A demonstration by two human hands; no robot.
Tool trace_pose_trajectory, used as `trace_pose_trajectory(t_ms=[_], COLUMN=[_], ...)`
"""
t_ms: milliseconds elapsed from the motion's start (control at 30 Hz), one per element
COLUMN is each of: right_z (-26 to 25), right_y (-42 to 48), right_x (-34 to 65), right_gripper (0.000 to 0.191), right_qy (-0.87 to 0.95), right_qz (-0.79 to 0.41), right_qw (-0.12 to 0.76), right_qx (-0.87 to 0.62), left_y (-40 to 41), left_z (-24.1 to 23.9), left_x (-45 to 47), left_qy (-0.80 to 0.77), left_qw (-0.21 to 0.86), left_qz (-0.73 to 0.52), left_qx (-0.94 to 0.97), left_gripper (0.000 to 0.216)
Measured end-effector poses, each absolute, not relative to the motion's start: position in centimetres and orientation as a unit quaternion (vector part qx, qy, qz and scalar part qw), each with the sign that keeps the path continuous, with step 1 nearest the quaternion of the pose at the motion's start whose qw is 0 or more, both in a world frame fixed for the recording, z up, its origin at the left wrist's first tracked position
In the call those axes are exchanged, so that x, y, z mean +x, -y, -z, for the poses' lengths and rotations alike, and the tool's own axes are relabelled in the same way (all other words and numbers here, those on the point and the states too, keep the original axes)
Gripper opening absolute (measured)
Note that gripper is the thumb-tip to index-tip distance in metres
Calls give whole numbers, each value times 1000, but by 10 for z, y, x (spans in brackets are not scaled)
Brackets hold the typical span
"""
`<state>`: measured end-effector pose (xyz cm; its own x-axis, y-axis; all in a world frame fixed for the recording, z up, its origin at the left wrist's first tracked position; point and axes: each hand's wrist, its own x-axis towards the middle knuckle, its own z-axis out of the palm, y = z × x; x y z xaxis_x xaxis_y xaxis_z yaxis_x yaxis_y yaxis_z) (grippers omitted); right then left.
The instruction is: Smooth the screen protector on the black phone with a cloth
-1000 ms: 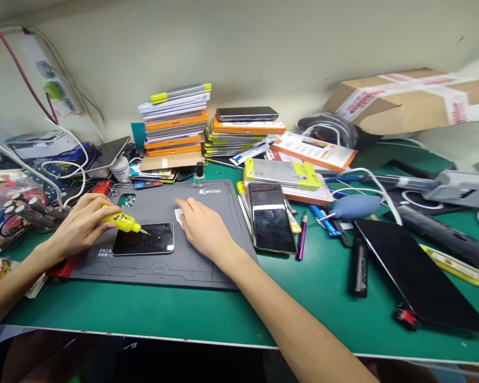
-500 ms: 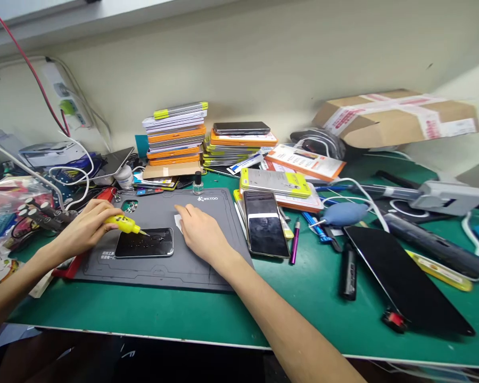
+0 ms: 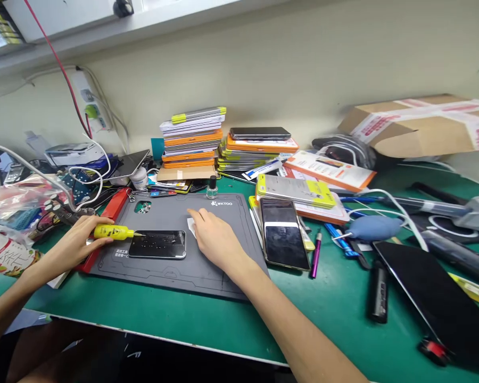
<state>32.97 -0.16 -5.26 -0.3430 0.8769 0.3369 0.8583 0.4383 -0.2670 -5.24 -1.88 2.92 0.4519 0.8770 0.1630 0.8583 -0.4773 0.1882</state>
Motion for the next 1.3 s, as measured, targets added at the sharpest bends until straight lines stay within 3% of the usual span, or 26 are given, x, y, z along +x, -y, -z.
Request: trace_pose_trajectory(t_ms=[100, 467, 933, 1300], right_z=[54, 59, 37, 40], right_y=[1, 2, 19, 27], right_x=[331, 336, 325, 310], right_gripper=[42, 26, 23, 37], right_qy=[819, 797, 727, 784], right_qz=[-17, -60, -159, -143], right_qw=[217, 291, 435, 407], right_qx=[-531, -525, -507, -447], left_y=[15, -34, -48, -48], left_z=[-31, -20, 9, 6], left_x=[-51, -7, -20, -18], left_qy=[-513, -535, -617, -631], left_qw=[68, 135, 81, 51], left_qz=[-114, -197, -259, -243], left_qx=[848, 811, 738, 735], left_gripper=[60, 44, 43, 46])
